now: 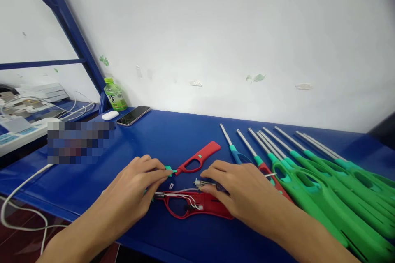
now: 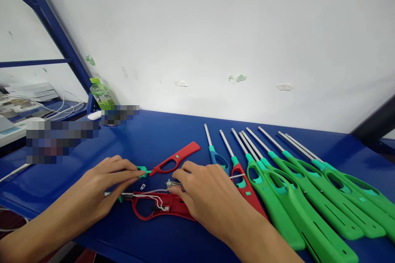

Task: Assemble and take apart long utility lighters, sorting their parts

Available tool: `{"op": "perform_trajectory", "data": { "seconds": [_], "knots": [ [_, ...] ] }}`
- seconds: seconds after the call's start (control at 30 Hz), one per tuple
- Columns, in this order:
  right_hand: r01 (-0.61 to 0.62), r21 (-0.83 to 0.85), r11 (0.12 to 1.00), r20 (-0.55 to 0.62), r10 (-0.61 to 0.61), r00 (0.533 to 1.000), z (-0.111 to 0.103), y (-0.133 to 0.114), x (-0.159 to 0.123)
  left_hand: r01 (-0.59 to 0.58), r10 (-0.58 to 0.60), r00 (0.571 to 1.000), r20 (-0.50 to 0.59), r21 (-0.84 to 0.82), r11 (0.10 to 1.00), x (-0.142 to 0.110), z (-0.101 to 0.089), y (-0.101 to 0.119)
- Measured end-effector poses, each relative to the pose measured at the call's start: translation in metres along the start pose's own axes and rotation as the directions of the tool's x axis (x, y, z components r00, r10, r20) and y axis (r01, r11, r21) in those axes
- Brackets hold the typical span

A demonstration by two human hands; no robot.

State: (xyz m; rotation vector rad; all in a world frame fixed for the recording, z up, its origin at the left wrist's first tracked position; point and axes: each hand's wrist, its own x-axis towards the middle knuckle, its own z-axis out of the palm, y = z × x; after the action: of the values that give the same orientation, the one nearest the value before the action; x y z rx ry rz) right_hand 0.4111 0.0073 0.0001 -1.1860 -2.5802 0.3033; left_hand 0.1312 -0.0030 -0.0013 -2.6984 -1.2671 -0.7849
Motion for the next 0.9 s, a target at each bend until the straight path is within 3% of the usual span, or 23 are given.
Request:
{"op": "perform_trajectory", "data": {
  "seconds": [0.17, 0.3, 0.53, 0.73, 0.9],
  "knots": [
    [0.052, 0.027, 0.998, 0.032, -0.052, 0.998, -0.011, -0.005, -0.008, 0.076, -0.077, 0.992, 0.098, 0.02, 0.997, -0.02, -0.014, 0.001],
    [0.075, -0.034, 0.997, 0.087, -0.072, 0.994, -0.007, -0.008, -0.011, 0.105, -0.106, 0.977, 0.183, 0.017, 0.994, -0.03, -0.015, -0.002],
    [0.04, -0.023, 0.999, 0.124, -0.037, 0.992, -0.002, -0.007, -0.009, 0.133, -0.09, 0.959, 0.27, -0.145, 0.98, -0.024, -0.012, -0.008],
    [-0.017, -0.002, 1.0, 0.189, 0.017, 0.982, -0.005, -0.012, -0.004, 0.172, -0.127, 0.933, 0.336, -0.11, 0.979, -0.025, -0.017, 0.001],
    [-0.069, 0.027, 0.997, 0.169, 0.064, 0.983, 0.001, -0.01, -0.003, 0.183, -0.14, 0.92, 0.367, -0.084, 0.98, -0.023, -0.029, 0.014]
  ]
}}
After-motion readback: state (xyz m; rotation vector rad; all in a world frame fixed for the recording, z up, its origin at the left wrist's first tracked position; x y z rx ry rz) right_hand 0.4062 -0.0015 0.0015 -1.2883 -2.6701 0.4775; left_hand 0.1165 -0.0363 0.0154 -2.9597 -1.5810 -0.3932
